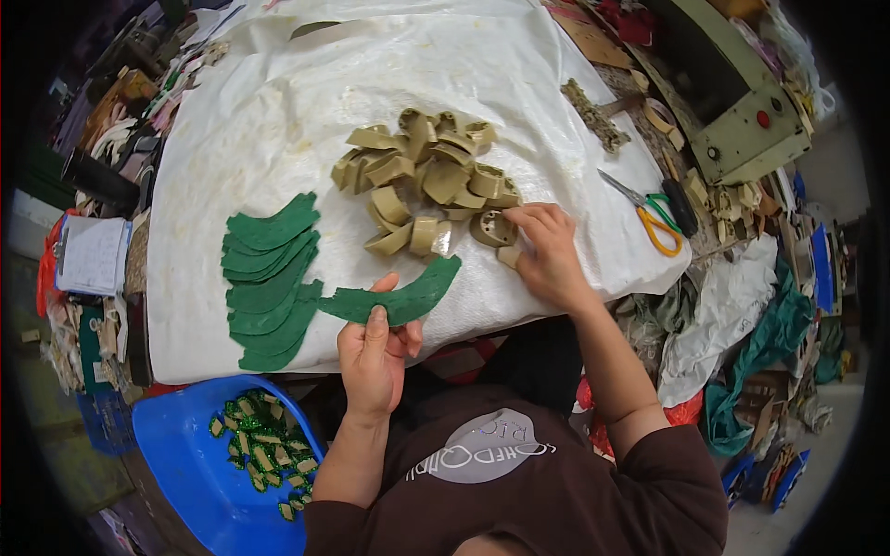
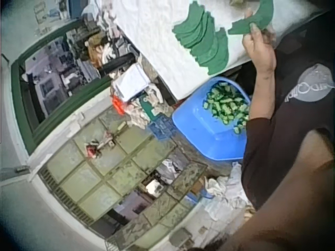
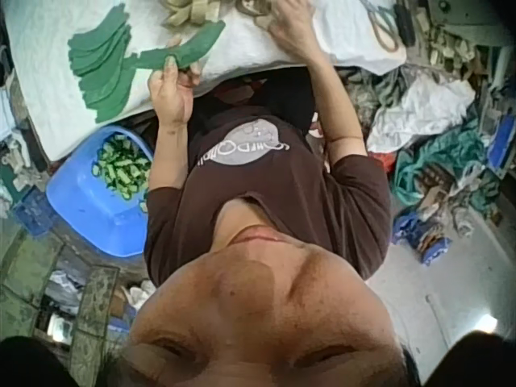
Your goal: The person sits at a workbench and repeatedly picks up beige plastic components and green foam pieces. They wrap the foam around the plastic parts by hand and place the finished assemblies into a blue bin.
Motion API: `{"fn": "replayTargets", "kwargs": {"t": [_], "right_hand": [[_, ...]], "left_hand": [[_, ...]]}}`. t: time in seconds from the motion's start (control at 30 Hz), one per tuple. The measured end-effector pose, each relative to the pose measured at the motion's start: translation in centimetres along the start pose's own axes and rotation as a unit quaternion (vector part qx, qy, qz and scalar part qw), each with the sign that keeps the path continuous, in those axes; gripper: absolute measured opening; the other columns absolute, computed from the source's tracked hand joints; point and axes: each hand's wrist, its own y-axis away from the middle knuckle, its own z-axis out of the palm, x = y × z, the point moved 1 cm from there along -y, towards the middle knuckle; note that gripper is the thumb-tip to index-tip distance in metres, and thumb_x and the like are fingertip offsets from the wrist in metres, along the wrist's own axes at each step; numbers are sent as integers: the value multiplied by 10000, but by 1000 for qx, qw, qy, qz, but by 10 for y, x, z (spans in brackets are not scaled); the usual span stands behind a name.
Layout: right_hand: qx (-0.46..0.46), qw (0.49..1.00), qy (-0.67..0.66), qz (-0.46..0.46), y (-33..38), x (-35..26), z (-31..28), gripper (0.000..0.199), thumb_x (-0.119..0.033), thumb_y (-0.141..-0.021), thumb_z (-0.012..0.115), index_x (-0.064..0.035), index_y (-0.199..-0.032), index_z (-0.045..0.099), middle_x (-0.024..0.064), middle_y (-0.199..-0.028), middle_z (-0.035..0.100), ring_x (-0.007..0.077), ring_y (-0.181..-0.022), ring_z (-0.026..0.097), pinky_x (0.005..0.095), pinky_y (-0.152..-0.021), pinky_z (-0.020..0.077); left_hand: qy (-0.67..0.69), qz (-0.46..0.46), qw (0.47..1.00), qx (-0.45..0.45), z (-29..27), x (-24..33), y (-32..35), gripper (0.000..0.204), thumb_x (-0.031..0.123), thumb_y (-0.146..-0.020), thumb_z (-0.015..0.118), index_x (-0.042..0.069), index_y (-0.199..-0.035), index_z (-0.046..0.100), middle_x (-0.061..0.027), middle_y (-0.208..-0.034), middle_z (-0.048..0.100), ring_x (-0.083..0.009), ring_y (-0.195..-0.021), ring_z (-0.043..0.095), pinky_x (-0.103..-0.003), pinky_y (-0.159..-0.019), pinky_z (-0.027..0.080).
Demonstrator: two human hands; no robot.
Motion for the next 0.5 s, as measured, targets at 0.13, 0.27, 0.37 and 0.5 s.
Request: {"fn": "replayTargets", "kwargs": {"t": [0.13,0.27,0.37,0.5], "right_hand": [[58,997,-27,-35,10,-1,2,400,-126,-665,676,-76,-1050,579,75,-989,566,264,-981,491,409,-911,299],[4,997,45,-60,12,-22,-33,321,-248,-673,624,-89,-951,606,71,-857,539,253,-886,493,445,-900,292],[-62,988,133,-49,11,-35,-42,280,-214,-659,621,-88,-909,619,65,-792,525,248,-856,497,443,-896,304],[-9,997,63,-38,19,-30,-16,324,7,-625,588,-63,-939,626,86,-810,542,258,-873,515,395,-882,366]], "left_hand": [[20,3,1000,-11,10,-8,-2,375,162,-1003,371,-51,-1308,415,-98,-832,593,-135,-704,532,-249,-605,419],[35,17,999,-6,17,-8,-3,391,209,-1008,362,-49,-1295,426,-107,-863,600,-144,-734,546,-262,-631,428],[26,13,1000,-1,13,-10,-2,407,230,-1012,348,-53,-1294,426,-109,-878,605,-144,-749,548,-268,-651,428],[14,16,1000,16,17,-7,0,403,228,-1014,346,-64,-1274,444,-103,-891,609,-144,-768,546,-267,-660,426]]}}
